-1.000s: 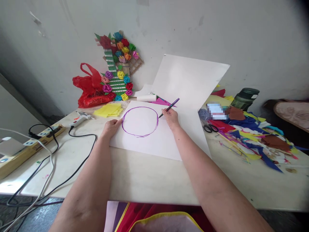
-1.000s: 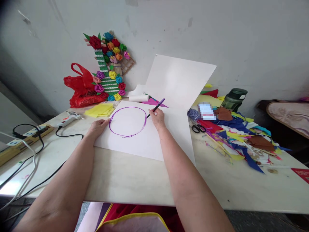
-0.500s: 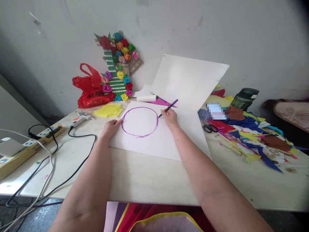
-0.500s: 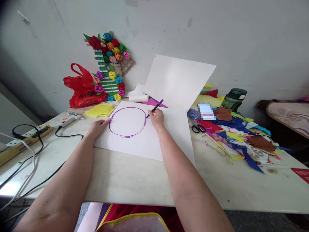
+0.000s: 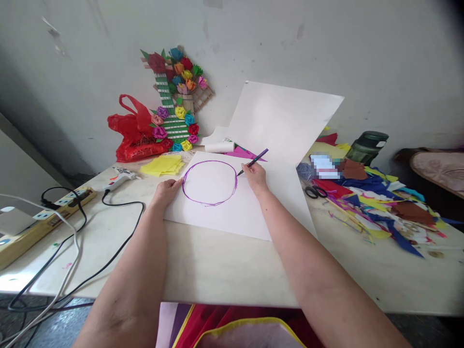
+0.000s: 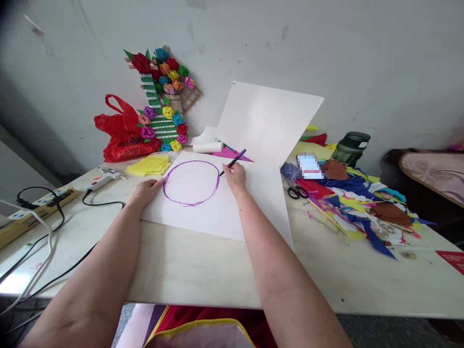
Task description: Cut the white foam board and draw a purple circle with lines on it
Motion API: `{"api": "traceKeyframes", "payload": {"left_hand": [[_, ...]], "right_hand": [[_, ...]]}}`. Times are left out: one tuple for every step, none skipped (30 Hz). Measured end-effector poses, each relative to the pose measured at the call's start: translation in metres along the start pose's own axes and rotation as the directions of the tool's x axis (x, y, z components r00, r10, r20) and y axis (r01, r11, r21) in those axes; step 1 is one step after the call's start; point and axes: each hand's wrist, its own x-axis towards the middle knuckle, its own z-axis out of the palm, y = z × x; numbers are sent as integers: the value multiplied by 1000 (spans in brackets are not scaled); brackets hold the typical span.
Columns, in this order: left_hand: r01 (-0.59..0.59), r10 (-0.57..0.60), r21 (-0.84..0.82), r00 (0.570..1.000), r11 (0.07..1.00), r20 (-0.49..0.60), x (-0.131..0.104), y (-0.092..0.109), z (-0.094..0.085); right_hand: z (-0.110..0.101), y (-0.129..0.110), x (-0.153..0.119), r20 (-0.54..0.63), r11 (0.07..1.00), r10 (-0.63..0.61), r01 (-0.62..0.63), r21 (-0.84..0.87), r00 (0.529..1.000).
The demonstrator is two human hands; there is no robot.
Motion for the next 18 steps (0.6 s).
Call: {"api": "traceKeyframes", "payload": {"left_hand": [[-2,2,1,1000,1000,0,0,0,0],[-6,6,2,1000,1000,-3,1,-1,0],[-9,9,2,1000,1000,-4,1,-2,1],[-13,13,2,1000,1000,-5,1,-3,1],[-19,19,2,1000,1000,-6,2,-3,1],[-22,23,2,1000,1000,-5,2,-4,1],[-23,23,2,1000,1000,-5,2,-4,1],[-21,21,2,1000,1000,-4,2,-3,1],[-16,16,2,1000,1000,-3,1,-3,1],[-10,10,3,1000,1000,-4,1,-2,0],[-4,4,3,1000,1000,-3,0,-1,0],[-1,1,3,1000,1000,-4,-1,0,0],[-1,1,3,1000,1000,-4,-1,0,-1],[-2,2,3,1000,1000,-4,-1,1,-1],[-3,3,3,1000,1000,-5,-1,1,-1],[-6,6,2,1000,1000,-5,-1,0,0],[-8,8,1,1000,1000,-5,0,0,0],[-8,8,1,1000,1000,-4,0,-1,0]], "right_hand": [[0,1,0,3,1000,-3,3,-6,1000],[1,1,0,8,1000,-6,6,-13,1000],[1,1,1,13,1000,-11,11,-20,1000],[1,1,0,16,1000,-16,16,-26,1000],[1,1,0,17,999,-20,21,-31,1000],[1,1,0,17,999,-23,24,-34,1000],[1,1,0,18,999,-24,25,-35,1000],[0,0,-1,19,999,-23,24,-35,1000],[0,-1,-1,21,999,-21,22,-32,1000],[-1,-1,-1,22,999,-18,19,-27,1000],[-1,-2,-1,21,1000,-14,15,-19,1000],[-1,-2,-1,17,1000,-11,11,-10,1000],[-2,-2,-1,11,1000,-7,7,1,1000],[-2,-2,-1,5,1000,-4,4,10,1000],[-2,-2,-1,3,1000,-1,1,15,1000],[-2,-2,-1,5,1000,3,-3,15,1000],[-1,-2,-1,8,1000,5,-5,12,1000],[-1,-2,-1,13,1000,7,-7,6,1000]]}}
